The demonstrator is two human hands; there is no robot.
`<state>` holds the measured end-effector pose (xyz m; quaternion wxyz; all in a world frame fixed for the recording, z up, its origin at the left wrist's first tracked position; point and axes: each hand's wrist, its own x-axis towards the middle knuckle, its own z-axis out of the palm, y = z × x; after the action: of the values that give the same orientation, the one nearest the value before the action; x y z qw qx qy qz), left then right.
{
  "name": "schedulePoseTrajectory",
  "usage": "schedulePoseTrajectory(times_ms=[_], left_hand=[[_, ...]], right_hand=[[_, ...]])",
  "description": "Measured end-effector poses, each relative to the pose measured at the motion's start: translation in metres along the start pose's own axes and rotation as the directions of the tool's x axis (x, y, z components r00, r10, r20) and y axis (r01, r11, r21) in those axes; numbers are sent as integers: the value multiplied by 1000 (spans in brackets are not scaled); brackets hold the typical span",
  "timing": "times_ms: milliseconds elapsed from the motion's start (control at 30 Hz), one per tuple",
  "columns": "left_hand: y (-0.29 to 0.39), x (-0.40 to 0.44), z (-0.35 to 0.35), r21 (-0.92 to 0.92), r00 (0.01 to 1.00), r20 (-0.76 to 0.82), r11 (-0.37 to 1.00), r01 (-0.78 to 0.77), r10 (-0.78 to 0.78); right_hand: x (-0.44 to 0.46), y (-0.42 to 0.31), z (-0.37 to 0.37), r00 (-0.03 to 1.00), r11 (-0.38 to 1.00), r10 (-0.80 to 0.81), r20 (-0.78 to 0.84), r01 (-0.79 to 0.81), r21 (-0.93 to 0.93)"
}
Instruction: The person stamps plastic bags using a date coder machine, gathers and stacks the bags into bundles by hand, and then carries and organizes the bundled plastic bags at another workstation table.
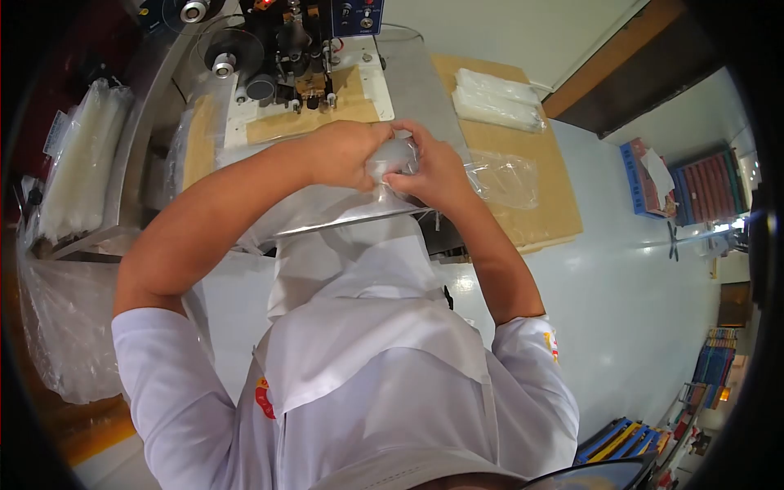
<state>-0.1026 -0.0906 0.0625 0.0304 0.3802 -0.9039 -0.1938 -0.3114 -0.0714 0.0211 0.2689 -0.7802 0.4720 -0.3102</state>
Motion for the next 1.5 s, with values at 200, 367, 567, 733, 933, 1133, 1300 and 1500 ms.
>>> schedulePoseTrajectory(times_ms=[200,367,567,733,933,1133,1300,1500], left_hand=[[23,-2,-2,400,988,24,907,131,-153],[25,-2,15,417,949,-162,853,315,-271],[26,-22,25,317,907,-369,889,330,-205],[12,-31,9,154,958,-252,971,182,-139],[-2,-34,10,175,971,-187,968,179,-146],[4,-41,17,170,943,-318,973,156,-95],[-2,-38,18,150,956,-283,981,125,-79],[-11,-34,24,161,965,-260,983,92,-47]], right_hand=[[-1,3,8,996,996,-57,-65,53,-66],[-1,-5,7,997,995,69,-43,-72,-70],[6,0,10,999,996,33,19,-31,-85],[17,7,8,988,997,-81,134,78,27],[19,-5,8,952,980,-198,235,197,28],[-6,-15,-14,998,990,17,-62,-7,144],[-8,-16,4,960,999,37,-278,-40,-5],[-5,-46,1,953,984,144,-266,-167,-66]])
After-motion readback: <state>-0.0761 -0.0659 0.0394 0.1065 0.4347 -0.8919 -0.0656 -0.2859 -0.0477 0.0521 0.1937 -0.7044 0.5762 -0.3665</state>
